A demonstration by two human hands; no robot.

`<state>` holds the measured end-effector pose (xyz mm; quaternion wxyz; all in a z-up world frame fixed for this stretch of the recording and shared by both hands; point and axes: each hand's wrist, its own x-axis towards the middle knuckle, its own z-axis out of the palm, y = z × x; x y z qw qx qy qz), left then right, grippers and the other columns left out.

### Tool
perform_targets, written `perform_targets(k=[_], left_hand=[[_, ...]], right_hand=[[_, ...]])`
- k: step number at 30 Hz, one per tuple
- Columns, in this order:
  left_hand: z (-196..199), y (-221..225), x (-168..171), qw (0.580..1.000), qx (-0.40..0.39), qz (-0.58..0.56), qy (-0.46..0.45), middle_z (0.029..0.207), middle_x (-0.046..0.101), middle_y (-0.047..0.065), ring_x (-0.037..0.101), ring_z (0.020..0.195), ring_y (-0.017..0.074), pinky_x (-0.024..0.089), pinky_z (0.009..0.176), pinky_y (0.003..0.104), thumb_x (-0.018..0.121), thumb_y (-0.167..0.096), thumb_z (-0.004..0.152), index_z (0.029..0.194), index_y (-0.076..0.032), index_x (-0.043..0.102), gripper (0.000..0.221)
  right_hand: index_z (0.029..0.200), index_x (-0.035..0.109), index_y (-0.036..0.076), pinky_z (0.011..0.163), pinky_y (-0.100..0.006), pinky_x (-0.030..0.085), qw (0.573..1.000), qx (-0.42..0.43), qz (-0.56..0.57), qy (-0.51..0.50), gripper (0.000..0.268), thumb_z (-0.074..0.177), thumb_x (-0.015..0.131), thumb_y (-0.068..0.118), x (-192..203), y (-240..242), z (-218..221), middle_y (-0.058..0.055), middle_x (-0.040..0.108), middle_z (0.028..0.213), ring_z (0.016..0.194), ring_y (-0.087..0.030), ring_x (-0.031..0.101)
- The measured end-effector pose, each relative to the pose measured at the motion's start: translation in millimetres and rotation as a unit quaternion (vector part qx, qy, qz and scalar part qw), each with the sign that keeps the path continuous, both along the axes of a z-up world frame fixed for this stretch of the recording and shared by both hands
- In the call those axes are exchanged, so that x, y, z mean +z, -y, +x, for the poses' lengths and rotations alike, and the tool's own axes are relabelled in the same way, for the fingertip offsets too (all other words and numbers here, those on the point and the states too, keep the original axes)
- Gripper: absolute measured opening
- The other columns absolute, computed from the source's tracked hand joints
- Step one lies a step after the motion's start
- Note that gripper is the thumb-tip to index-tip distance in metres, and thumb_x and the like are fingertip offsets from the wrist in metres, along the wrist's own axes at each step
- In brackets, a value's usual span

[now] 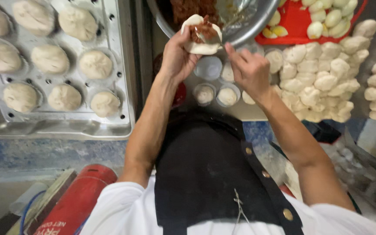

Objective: The person prepares steamed buns by hand-flattening dough, scooping a meat mixture and a slice of boiled egg onto it, and pleating the dough to seal it. They place the completed buns onto paper liners and then into a large steaming tray.

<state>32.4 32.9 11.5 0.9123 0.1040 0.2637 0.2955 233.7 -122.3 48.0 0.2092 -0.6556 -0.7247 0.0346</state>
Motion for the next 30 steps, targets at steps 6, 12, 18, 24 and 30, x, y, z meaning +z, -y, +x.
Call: perform_targets(k=[6,12,18,24,30], left_hand=[[-14,-11,12,0.996,0.080,0.006,-0.029,0.128,0.064,0.021,0.070,0.115,0.0292,0.062,0.102,0.042,0.045,-0.025,0.110,0.139,0.010,0.047,0.045],[-29,24,21,0.987,-0.040,0.078,-0.134,0.124,0.067,0.016,0.068,0.112,0.0263,0.060,0.100,0.045,0.057,-0.028,0.105,0.140,0.000,0.054,0.045],[-24,58,-25,0.996,-0.042,-0.008,-0.072,0.128,0.068,0.016,0.070,0.115,0.0251,0.060,0.099,0.041,0.058,-0.020,0.105,0.136,0.003,0.056,0.039],[-28,51,-44,0.993,-0.036,0.040,-0.108,0.127,0.069,0.018,0.070,0.115,0.0259,0.059,0.099,0.042,0.057,-0.019,0.108,0.136,0.006,0.058,0.038],[-26,46,-28,0.997,-0.036,0.009,-0.073,0.134,0.063,0.017,0.068,0.121,0.0250,0.060,0.103,0.041,0.054,-0.020,0.107,0.142,0.003,0.050,0.043]], right_hand=[[0.143,0.069,0.014,0.049,-0.031,0.046,0.996,-0.073,-0.015,-0.056,0.037,0.107,0.071,0.009,-3,14,12,-0.010,0.070,0.088,0.056,-0.015,0.057],[0.134,0.074,0.016,0.065,-0.039,0.053,0.989,-0.104,-0.077,-0.069,0.027,0.109,0.067,0.013,10,-11,27,-0.009,0.070,0.084,0.072,-0.023,0.067],[0.127,0.076,0.011,0.054,-0.046,0.055,0.969,-0.056,-0.238,0.020,0.033,0.100,0.058,0.008,-18,-69,9,-0.016,0.070,0.079,0.065,-0.029,0.070],[0.127,0.078,0.016,0.070,-0.043,0.059,0.974,0.040,-0.206,-0.084,0.035,0.097,0.061,0.009,-29,-81,11,-0.013,0.076,0.090,0.077,-0.028,0.073],[0.130,0.075,0.015,0.057,-0.029,0.047,0.876,-0.074,-0.341,-0.332,0.027,0.105,0.065,0.015,16,-68,37,-0.005,0.074,0.087,0.066,-0.013,0.059]])
